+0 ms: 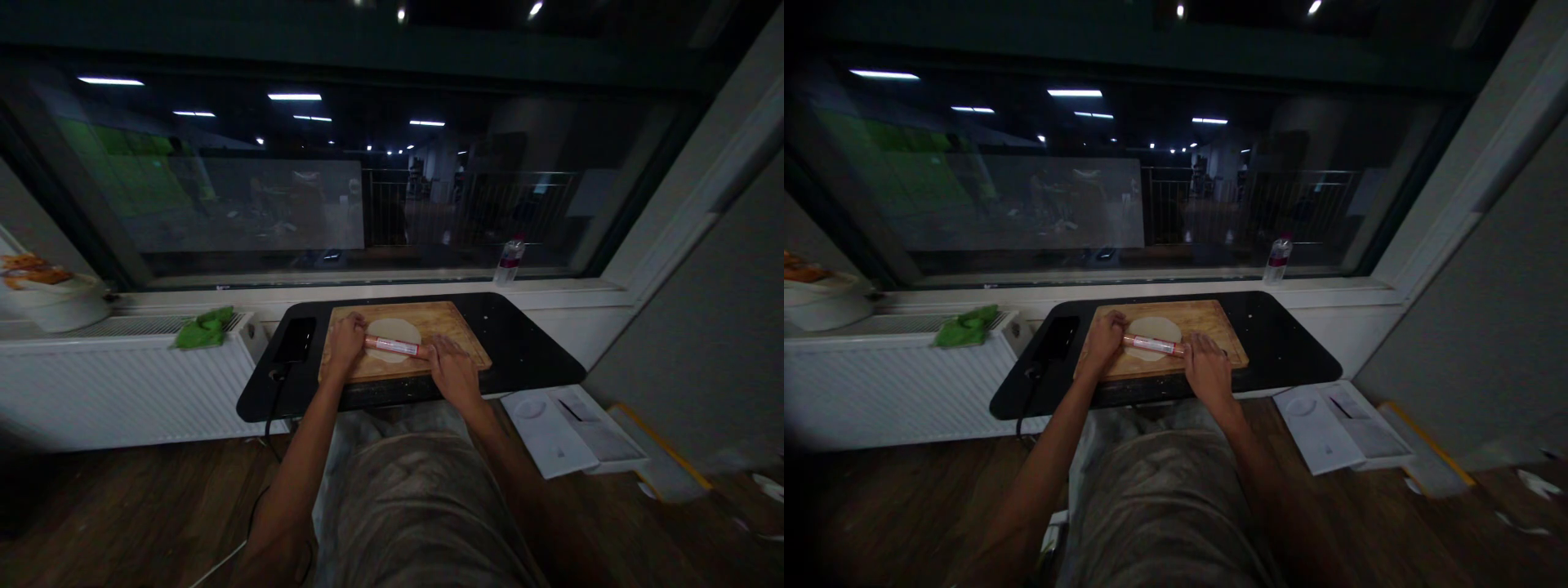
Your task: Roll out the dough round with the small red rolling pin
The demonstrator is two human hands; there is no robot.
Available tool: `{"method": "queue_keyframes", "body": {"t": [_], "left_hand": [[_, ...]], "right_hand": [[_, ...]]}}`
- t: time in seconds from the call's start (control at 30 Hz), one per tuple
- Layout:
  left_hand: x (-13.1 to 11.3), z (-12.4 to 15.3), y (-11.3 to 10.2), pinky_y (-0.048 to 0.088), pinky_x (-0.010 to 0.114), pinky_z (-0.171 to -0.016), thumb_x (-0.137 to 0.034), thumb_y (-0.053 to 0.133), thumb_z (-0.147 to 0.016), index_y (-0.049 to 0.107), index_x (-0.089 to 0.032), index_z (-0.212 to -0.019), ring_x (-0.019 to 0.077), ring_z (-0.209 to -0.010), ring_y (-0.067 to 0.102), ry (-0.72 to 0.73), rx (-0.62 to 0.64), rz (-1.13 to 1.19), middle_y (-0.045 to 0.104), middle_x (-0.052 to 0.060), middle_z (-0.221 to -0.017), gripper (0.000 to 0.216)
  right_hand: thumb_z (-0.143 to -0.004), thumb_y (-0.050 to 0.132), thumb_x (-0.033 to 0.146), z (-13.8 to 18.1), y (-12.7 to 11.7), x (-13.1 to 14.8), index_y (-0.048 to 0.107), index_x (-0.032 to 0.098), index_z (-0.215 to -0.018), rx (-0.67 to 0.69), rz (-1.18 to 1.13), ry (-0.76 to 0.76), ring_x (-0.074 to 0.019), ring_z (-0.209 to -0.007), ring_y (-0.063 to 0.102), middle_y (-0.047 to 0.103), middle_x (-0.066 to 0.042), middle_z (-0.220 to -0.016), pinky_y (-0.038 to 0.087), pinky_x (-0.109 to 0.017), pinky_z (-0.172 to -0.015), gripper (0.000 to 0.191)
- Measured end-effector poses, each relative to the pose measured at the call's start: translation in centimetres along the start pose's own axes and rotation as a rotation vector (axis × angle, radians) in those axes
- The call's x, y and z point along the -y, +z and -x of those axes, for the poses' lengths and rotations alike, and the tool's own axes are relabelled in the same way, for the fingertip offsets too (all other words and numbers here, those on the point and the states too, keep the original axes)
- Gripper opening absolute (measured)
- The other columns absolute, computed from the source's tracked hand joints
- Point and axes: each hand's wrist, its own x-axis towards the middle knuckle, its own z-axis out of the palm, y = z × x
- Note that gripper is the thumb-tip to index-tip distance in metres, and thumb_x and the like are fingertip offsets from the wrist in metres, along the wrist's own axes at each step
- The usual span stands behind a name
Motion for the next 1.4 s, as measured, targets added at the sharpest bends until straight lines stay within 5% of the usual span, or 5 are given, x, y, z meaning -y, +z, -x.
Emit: {"method": "queue_keyframes", "body": {"t": [0.23,0.4,0.83,1.07,1.4], "left_hand": [[0.3,-0.1,0.0,0.054,0.035,-0.111,-0.01,0.054,-0.093,0.081,-0.023,-0.125,0.0248,-0.123,0.077,0.01,0.006,0.006,0.086,0.009,-0.126,0.044],[0.1,0.0,-0.1,0.053,0.033,-0.109,-0.013,0.055,-0.096,0.082,-0.024,-0.119,0.0248,-0.125,0.076,-0.02,0.005,0.016,0.086,0.009,-0.124,0.038],[-0.2,0.1,-0.2,0.052,0.032,-0.109,-0.011,0.054,-0.099,0.082,-0.022,-0.117,0.0248,-0.124,0.076,0.004,0.015,-0.005,0.085,0.01,-0.125,0.034],[0.0,0.1,-0.3,0.051,0.032,-0.11,-0.014,0.054,-0.1,0.081,-0.023,-0.121,0.0242,-0.125,0.075,-0.014,0.024,0.014,0.085,0.009,-0.127,0.035],[-0.4,0.2,-0.4,0.05,0.03,-0.111,-0.011,0.05,-0.1,0.081,-0.02,-0.118,0.0235,-0.13,0.075,-0.02,0.011,-0.007,0.085,0.01,-0.126,0.037]], "right_hand": [[-0.12,0.031,0.03,-3.3,-0.5,-0.3,0.079,0.016,-0.124,0.078,0.042,0.011,-0.0252,-0.132,0.072,0.081,-0.015,-0.134,0.049,-0.032,-0.117,0.05],[-0.12,0.032,0.029,-5.8,-0.6,-0.5,0.08,0.013,-0.127,0.127,0.076,0.049,-0.0254,-0.129,0.074,0.081,-0.016,-0.137,0.05,-0.03,-0.113,0.05],[-0.121,0.033,0.033,-0.1,0.1,-0.4,0.073,0.018,-0.145,-0.003,-0.003,-0.033,-0.0262,-0.151,0.06,0.074,-0.013,-0.151,0.042,-0.037,-0.128,0.049],[-0.12,0.033,0.029,-3.7,0.2,-0.8,0.081,0.014,-0.125,0.06,0.021,-0.04,-0.0285,-0.132,0.071,0.081,-0.016,-0.134,0.048,-0.036,-0.118,0.05],[-0.121,0.03,0.03,-5.4,0.4,-1.5,0.08,0.013,-0.132,0.103,0.024,-0.007,-0.0285,-0.134,0.072,0.079,-0.017,-0.142,0.049,-0.035,-0.118,0.054]]}}
